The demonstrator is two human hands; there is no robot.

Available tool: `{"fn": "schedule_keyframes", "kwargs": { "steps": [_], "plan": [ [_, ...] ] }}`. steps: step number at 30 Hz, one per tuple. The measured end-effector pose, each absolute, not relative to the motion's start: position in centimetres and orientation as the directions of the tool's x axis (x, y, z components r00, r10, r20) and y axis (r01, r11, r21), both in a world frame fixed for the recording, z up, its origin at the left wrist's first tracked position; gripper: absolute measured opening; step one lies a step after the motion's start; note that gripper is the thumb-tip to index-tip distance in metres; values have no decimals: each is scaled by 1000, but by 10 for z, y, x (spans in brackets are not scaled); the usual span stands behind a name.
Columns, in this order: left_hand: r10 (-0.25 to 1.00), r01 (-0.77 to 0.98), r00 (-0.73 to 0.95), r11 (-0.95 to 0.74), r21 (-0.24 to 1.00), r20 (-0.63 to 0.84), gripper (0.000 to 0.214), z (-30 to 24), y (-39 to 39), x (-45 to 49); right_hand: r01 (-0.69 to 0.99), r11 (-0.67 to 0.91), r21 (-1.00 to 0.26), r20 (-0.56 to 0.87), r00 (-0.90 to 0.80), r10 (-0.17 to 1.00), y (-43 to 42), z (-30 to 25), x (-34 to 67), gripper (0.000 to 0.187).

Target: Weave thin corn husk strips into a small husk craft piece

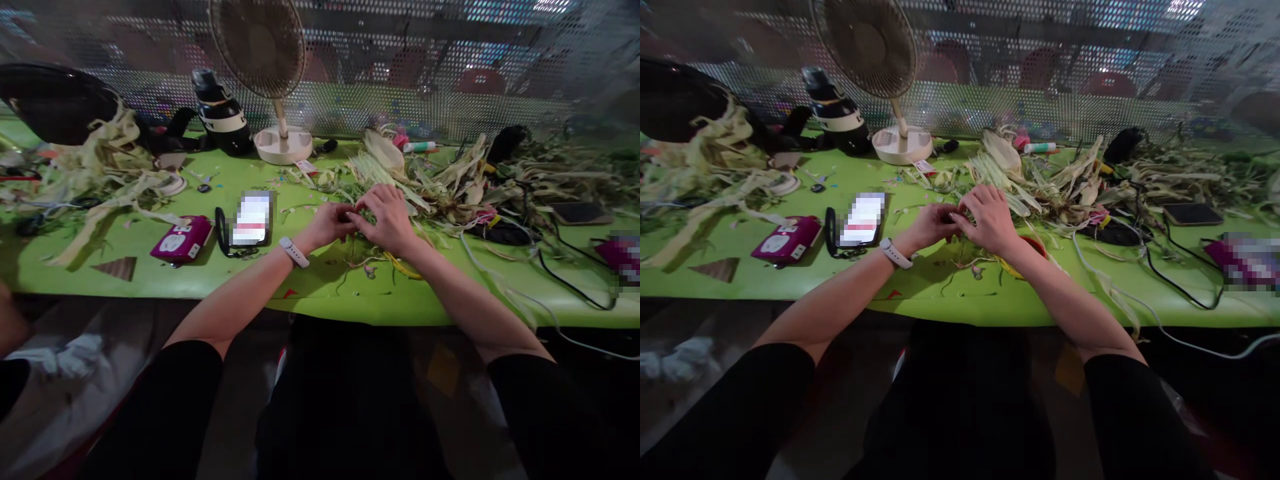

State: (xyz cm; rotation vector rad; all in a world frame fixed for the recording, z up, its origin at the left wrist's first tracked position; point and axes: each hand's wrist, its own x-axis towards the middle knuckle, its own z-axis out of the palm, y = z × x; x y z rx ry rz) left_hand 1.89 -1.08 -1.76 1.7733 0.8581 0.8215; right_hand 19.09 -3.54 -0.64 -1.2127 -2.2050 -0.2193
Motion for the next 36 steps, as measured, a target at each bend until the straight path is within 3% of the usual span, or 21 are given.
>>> {"fn": "schedule_keyframes", "kwargs": {
  "steps": [10,15,18,21,24,27,32,36],
  "plan": [
    [821,286,562,-310,906,103,14,-24,-7,23,799,588,124,400,-582,708,-37,6,192,25],
    [824,271,555,-302,914,108,21,-25,-7,23,749,646,146,348,-651,675,-35,7,190,23],
    [768,106,628,-250,962,130,17,-18,-10,21,756,654,29,418,-603,679,-30,7,196,24],
    [708,-5,684,-237,971,176,14,-11,-11,18,737,650,-185,465,-517,719,-26,9,205,22],
    [674,33,728,-219,975,127,15,-10,-11,15,671,609,-422,393,-470,790,-25,11,209,18],
    [650,82,757,-193,978,65,20,-13,-11,13,613,542,-575,320,-442,838,-27,11,207,16],
    [599,108,801,-155,982,7,27,-11,-14,11,524,517,-676,296,-450,843,-32,12,200,16],
    [573,116,819,-107,987,-34,25,-6,-16,9,518,549,-655,320,-468,824,-35,13,199,17]
  ]
}}
